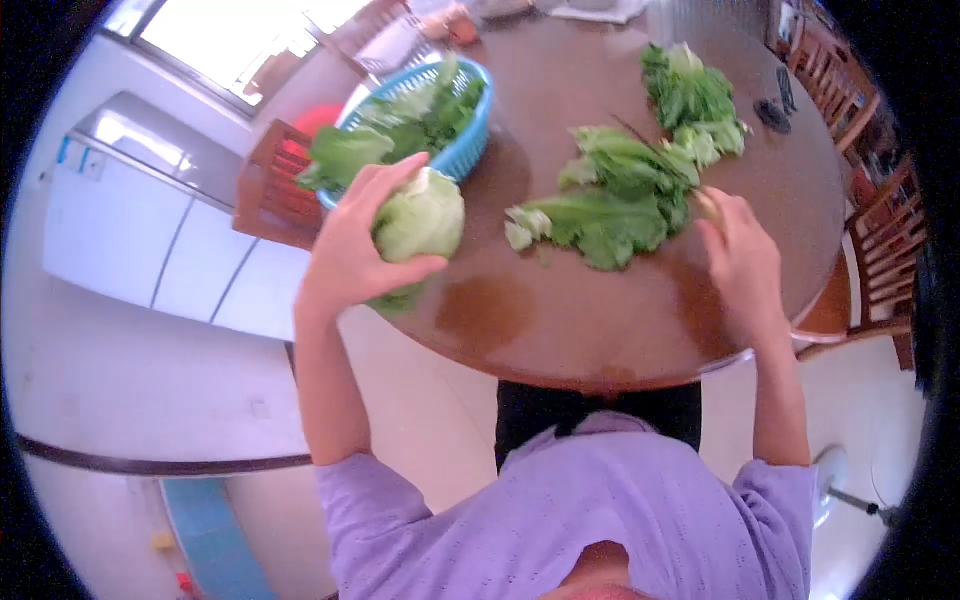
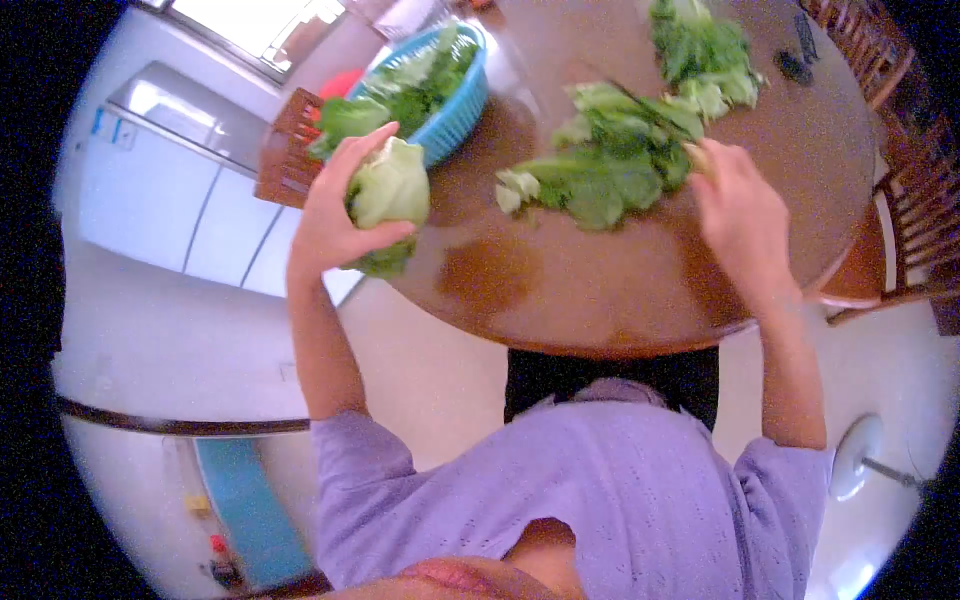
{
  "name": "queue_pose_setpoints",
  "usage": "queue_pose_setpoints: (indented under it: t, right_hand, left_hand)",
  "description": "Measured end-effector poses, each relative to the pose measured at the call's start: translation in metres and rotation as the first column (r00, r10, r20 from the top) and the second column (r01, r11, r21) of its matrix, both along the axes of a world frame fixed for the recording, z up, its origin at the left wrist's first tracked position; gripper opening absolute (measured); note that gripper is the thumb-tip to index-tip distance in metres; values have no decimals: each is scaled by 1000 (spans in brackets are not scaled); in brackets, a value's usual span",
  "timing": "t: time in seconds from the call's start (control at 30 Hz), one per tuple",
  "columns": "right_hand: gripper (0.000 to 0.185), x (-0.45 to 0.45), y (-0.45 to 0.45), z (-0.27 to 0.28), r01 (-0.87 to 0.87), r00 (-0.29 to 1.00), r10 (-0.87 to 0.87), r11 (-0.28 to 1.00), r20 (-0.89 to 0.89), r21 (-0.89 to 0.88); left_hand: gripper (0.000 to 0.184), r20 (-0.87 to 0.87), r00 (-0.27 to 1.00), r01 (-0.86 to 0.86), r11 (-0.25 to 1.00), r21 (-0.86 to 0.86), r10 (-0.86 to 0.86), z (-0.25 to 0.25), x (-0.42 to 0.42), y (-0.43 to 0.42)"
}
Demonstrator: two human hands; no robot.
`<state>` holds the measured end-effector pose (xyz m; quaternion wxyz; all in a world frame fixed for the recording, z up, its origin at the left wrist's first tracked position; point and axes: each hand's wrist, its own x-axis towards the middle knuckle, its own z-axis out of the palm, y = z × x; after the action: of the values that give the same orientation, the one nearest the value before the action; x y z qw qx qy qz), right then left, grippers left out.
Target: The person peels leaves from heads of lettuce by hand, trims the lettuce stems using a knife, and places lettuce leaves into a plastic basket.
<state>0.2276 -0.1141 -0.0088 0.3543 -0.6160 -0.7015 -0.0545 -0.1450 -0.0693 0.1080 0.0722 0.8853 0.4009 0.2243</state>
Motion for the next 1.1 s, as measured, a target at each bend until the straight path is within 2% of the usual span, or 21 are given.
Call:
queue_pose_setpoints:
  t: [0.07, 0.17, 0.43, 0.53, 0.57, 0.67, 0.7, 0.73, 0.8, 0.87, 0.97, 1.03, 1.1]
  right_hand:
    - [25, 30, 14, -10, 113, 994, -113, 992, -7, -52]
    - [24, 66, 25, -29, 127, 991, -126, 991, 37, -30]
    - [33, 92, 51, -50, 125, 958, -114, 992, 265, -26]
    - [35, 89, 54, -40, 160, 942, -131, 985, 310, -70]
    - [40, 85, 56, -34, 154, 938, -135, 987, 319, -34]
    - [42, 45, 59, 12, -88, 990, 66, 980, 127, 179]
    - [43, 28, 59, 32, -197, 980, 199, 973, -5, 121]
    - [43, 10, 58, 53, -311, 937, 319, 948, -143, 75]
    - [44, -24, 58, 85, -516, 785, 530, 846, -320, 136]
    - [48, -51, 72, 98, -579, 728, 615, 788, -303, 209]
    - [70, -78, 86, 110, -611, 708, 667, 743, -232, 274]
    - [86, -94, 96, 105, -576, 757, 629, 770, -176, 276]
    - [104, -108, 101, 104, -537, 816, 567, 815, -112, 216]
  left_hand:
    - [88, 82, 996, 34, 992, 123, -44, 3, 7, 1]
    - [89, 157, 980, 79, 964, 255, -122, 2, 25, 4]
    - [92, 283, 928, 111, 906, 409, -241, -7, 65, 33]
    - [92, 433, 860, 81, 909, 410, -271, -12, 77, 48]
    - [94, 479, 830, 89, 916, 392, -286, -17, 78, 56]
    - [93, 720, 634, 164, 958, 233, -284, -25, 92, 70]
    - [92, 792, 548, 245, 957, 154, -268, -25, 99, 72]
    - [91, 834, 492, 265, 955, 130, -250, -26, 104, 75]
    - [90, 904, 376, 311, 947, 83, -202, -31, 111, 84]
    - [85, 930, 336, 295, 954, 49, -151, -35, 115, 90]
    - [81, 980, 197, 290, 955, -56, -2, -36, 122, 92]
    - [82, 991, 92, 332, 936, -119, 93, -30, 124, 92]
    - [85, 972, 112, 283, 931, -230, 206, -28, 119, 101]
